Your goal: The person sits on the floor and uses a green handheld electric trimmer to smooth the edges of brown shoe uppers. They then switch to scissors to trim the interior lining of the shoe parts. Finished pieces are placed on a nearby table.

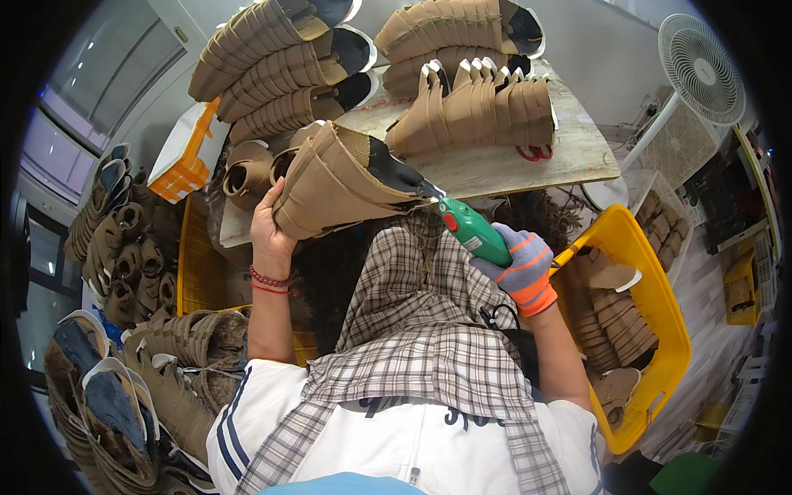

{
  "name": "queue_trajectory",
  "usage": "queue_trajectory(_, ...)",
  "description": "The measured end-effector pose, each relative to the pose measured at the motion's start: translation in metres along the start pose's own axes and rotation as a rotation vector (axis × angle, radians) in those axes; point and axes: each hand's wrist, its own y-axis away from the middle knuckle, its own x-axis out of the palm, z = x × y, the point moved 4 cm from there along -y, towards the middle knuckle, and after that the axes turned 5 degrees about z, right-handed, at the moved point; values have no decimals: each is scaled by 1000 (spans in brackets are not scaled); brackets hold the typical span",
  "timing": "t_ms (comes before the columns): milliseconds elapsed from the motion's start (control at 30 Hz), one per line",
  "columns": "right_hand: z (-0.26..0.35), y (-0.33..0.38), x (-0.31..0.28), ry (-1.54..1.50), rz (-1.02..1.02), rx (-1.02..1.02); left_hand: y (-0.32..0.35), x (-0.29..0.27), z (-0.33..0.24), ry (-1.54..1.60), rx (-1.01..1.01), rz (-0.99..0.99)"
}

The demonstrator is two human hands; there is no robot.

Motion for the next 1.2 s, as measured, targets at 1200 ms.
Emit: queue_trajectory(1200,28,-11,30,-639,74,420,72,54,47,-959,512,44)
